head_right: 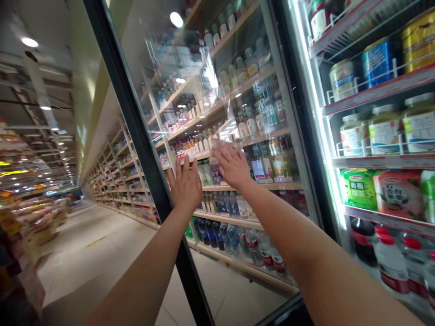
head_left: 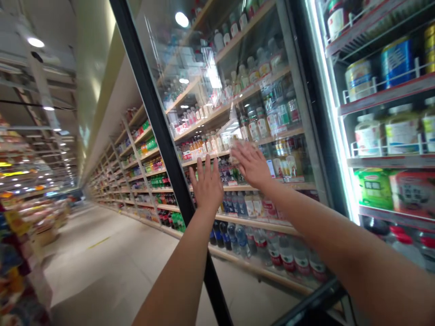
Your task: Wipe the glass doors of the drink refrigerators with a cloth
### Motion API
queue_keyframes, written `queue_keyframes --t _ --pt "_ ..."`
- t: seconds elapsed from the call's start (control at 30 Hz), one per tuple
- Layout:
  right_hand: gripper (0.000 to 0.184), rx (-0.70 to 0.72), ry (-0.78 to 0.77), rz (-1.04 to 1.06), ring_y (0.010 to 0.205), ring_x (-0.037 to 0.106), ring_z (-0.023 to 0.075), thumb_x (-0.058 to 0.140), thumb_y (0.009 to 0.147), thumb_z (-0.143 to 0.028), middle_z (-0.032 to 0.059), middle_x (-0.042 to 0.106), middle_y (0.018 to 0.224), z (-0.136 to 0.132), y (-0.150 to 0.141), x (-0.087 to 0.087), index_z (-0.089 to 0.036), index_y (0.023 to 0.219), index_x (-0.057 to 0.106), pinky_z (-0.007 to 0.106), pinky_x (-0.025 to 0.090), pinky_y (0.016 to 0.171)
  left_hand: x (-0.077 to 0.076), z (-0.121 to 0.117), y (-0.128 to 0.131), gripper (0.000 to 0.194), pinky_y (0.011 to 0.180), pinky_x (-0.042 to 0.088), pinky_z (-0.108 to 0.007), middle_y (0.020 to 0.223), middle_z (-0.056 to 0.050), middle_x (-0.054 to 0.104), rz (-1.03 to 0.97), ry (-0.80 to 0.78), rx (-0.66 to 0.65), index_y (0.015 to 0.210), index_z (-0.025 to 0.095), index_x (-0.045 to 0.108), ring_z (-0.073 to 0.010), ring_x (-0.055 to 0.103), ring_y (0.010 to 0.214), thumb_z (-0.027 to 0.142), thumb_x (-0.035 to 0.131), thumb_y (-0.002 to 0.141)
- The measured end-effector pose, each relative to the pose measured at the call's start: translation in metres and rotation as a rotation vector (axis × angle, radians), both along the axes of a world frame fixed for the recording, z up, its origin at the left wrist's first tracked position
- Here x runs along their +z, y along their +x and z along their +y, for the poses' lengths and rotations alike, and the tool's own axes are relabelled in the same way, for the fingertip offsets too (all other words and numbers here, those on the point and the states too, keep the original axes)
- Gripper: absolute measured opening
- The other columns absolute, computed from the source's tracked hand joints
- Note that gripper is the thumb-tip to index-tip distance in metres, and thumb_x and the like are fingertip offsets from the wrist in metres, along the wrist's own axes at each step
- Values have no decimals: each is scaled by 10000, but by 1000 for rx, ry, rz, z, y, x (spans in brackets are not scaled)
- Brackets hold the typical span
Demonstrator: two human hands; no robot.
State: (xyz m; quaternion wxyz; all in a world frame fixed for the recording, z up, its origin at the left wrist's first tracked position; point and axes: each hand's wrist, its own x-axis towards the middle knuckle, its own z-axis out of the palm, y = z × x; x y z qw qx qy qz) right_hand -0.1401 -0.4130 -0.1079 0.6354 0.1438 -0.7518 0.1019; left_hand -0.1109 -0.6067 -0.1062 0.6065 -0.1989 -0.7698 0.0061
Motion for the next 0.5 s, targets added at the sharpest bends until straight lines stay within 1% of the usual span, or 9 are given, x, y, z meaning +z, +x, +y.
queue_keyframes --t 0.07,0.1,0.13,0.23,0.27,0.3,0.43,0.47,0.5 --pt "565 -83 -361 -12 1558 199 297 347 1011 -244 62 314 1663 3 1 -9 -220 1575 373 588 259 1222 -14 -2 1 548 1270 80 -602 1657 -84 273 -6 -7 -4 1548 199 417 -301 122 1569 205 421 1000" --pt "577 -108 -435 -22 1561 177 326 349 1007 -244 91 298 1666 4 2 -15 -190 1581 363 614 262 1209 -21 -3 1 543 1271 81 -598 1655 -82 279 -4 -5 -4 1546 200 421 -300 130 1567 206 417 1003" --pt "586 -102 -382 -36 1563 163 338 369 1002 -252 95 289 1669 4 3 -22 -189 1584 359 623 256 1208 -28 -3 0 540 1271 77 -598 1654 -83 279 1 -3 -2 1545 198 422 -301 132 1566 207 416 1005" --pt "576 44 202 -62 1562 204 262 451 991 -286 3 334 1656 8 5 -45 -317 1563 397 541 216 1256 -45 -1 -2 543 1269 58 -608 1655 -86 268 19 7 3 1546 197 421 -300 112 1566 208 425 1003" --pt "565 80 311 -60 1556 226 233 455 992 -286 -21 360 1643 9 5 -51 -351 1551 408 515 211 1265 -49 -1 -2 547 1267 54 -612 1656 -86 264 22 13 8 1547 200 419 -300 105 1567 207 431 1001" --pt "555 88 297 -52 1551 240 219 443 996 -279 -25 376 1635 11 4 -56 -358 1545 416 507 218 1265 -52 0 -3 551 1266 52 -617 1656 -86 264 21 14 14 1548 205 418 -302 102 1567 206 440 997" --pt "578 -76 -452 8 1557 204 309 354 1002 -241 115 331 1649 9 -1 -61 -208 1579 366 632 286 1193 -62 1 -2 580 1262 53 -631 1646 -85 291 6 -16 12 1548 223 422 -319 115 1564 200 492 972" --pt "588 -94 -504 2 1559 187 328 357 998 -237 133 319 1651 6 -1 -62 -191 1584 353 649 291 1181 -64 1 -2 589 1261 54 -632 1645 -85 294 7 -19 8 1548 224 421 -321 118 1563 197 502 966" --pt "596 -82 -428 -16 1562 175 333 374 993 -234 126 318 1653 4 0 -64 -199 1587 349 647 285 1186 -65 1 -1 595 1261 55 -633 1645 -88 293 10 -17 7 1549 222 419 -322 121 1563 194 508 962"
